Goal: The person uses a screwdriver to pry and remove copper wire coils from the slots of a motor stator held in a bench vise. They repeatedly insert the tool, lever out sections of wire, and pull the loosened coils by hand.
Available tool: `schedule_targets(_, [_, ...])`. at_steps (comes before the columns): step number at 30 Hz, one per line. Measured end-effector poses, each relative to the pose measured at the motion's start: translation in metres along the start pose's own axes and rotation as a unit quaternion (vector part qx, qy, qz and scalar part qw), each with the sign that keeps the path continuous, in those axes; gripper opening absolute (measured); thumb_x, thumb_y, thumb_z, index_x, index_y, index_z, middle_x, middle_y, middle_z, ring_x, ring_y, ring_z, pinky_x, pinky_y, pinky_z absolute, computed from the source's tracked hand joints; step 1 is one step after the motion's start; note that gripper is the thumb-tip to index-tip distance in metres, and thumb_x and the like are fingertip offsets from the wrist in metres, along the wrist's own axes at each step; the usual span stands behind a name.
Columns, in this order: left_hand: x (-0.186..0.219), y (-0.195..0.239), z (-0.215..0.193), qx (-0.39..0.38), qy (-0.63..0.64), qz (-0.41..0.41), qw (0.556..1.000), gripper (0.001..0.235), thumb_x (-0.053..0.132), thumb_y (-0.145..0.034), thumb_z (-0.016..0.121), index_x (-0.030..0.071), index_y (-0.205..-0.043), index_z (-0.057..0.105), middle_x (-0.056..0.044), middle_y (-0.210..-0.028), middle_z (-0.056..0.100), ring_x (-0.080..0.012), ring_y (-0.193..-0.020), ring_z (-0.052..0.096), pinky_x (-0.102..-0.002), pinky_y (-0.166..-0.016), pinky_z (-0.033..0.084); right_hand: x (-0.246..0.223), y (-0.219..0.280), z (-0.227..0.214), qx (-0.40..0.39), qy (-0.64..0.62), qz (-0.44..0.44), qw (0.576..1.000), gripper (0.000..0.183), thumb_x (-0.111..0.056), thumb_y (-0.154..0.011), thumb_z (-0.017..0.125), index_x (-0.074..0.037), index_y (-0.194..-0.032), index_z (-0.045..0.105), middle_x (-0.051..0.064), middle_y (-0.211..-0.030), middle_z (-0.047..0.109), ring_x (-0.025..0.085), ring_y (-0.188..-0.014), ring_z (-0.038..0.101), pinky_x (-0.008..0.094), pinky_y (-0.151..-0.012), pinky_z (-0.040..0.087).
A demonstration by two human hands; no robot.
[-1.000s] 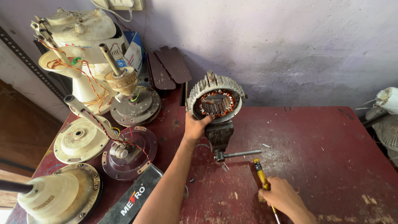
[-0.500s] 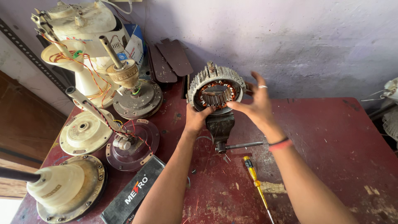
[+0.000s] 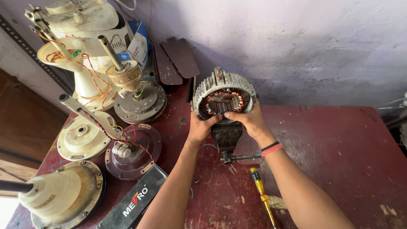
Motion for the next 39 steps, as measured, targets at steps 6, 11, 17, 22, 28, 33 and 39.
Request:
schedule_targets(6, [0.000, -0.003, -0.002, -0.005, 0.021, -0.004, 1.000, 0.040, -0.006, -0.078, 0.079, -0.002, -0.117, 0.067, -0.009, -0.105, 0.074, -0.0183, -0.094, 0.072, -0.034, -0.083, 0.062, 0.005, 0.000, -0.007, -0.016, 0.054, 0.019, 0.998, 0.055, -0.001, -0.073, 0.085, -0.001, -0.125, 0.066, 0.007, -0.118, 0.074, 0.017, -0.109, 0.070, 0.033, -0.098, 0.057])
schedule_targets(11, [-0.006, -0.002, -0.004, 0.013, 0.023, -0.016, 1.000, 0.040, -0.006, -0.077, 0.079, -0.003, -0.115, 0.067, -0.009, -0.103, 0.074, -0.0184, -0.093, 0.071, -0.035, -0.084, 0.060, 0.016, -0.003, -0.011, -0.047, 0.050, -0.023, 0.997, 0.056, -0.004, -0.074, 0.086, -0.001, -0.125, 0.064, 0.008, -0.122, 0.072, 0.017, -0.113, 0.068, 0.034, -0.102, 0.057])
schedule_targets(17, [-0.005, -0.001, -0.002, 0.018, 0.008, -0.033, 0.999, 0.036, -0.005, -0.079, 0.077, -0.004, -0.114, 0.069, -0.011, -0.102, 0.075, -0.0195, -0.092, 0.071, -0.037, -0.086, 0.059, 0.025, -0.005, -0.014, -0.037, 0.116, -0.039, 0.992, 0.059, -0.009, -0.070, 0.088, -0.003, -0.124, 0.062, 0.009, -0.120, 0.071, 0.018, -0.111, 0.071, 0.036, -0.101, 0.061])
schedule_targets(22, [0.004, 0.002, 0.006, 0.042, 0.005, -0.051, 0.998, 0.047, -0.005, -0.074, 0.074, 0.001, -0.121, 0.067, -0.010, -0.106, 0.073, -0.0195, -0.099, 0.070, -0.037, -0.092, 0.057, 0.021, -0.004, -0.013, -0.055, 0.080, -0.062, 0.993, 0.052, -0.010, -0.076, 0.088, -0.002, -0.123, 0.066, 0.012, -0.125, 0.073, 0.021, -0.116, 0.070, 0.038, -0.107, 0.059])
schedule_targets(28, [0.016, -0.001, 0.010, 0.039, -0.069, -0.048, 0.996, 0.049, -0.004, -0.072, 0.076, 0.003, -0.119, 0.065, -0.008, -0.111, 0.072, -0.0192, -0.105, 0.069, -0.038, -0.095, 0.056, 0.022, -0.001, -0.015, -0.019, 0.033, -0.001, 0.999, 0.060, -0.009, -0.075, 0.087, -0.002, -0.130, 0.062, 0.008, -0.123, 0.071, 0.019, -0.114, 0.069, 0.036, -0.103, 0.057])
schedule_targets(33, [0.016, 0.000, 0.015, 0.042, -0.095, -0.031, 0.994, 0.047, -0.005, -0.071, 0.074, 0.000, -0.117, 0.067, -0.010, -0.112, 0.073, -0.0192, -0.105, 0.069, -0.038, -0.094, 0.057, 0.022, -0.004, -0.018, -0.026, 0.020, -0.017, 0.999, 0.061, -0.010, -0.077, 0.088, -0.001, -0.130, 0.061, 0.008, -0.124, 0.070, 0.018, -0.115, 0.067, 0.035, -0.104, 0.056])
schedule_targets(39, [0.007, -0.001, 0.011, 0.029, -0.001, -0.018, 0.999, 0.045, -0.007, -0.075, 0.073, 0.000, -0.118, 0.067, -0.011, -0.109, 0.072, -0.0192, -0.101, 0.070, -0.038, -0.091, 0.058, 0.027, -0.007, -0.023, -0.030, 0.071, -0.015, 0.997, 0.062, -0.008, -0.072, 0.088, -0.001, -0.127, 0.061, 0.008, -0.122, 0.070, 0.018, -0.112, 0.068, 0.036, -0.101, 0.058])
Point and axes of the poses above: each hand's wrist, its own y-axis away from the middle knuckle, its own z-axis out of the palm, x = y × z, the point moved 2 cm from there along -y, towards the middle knuckle
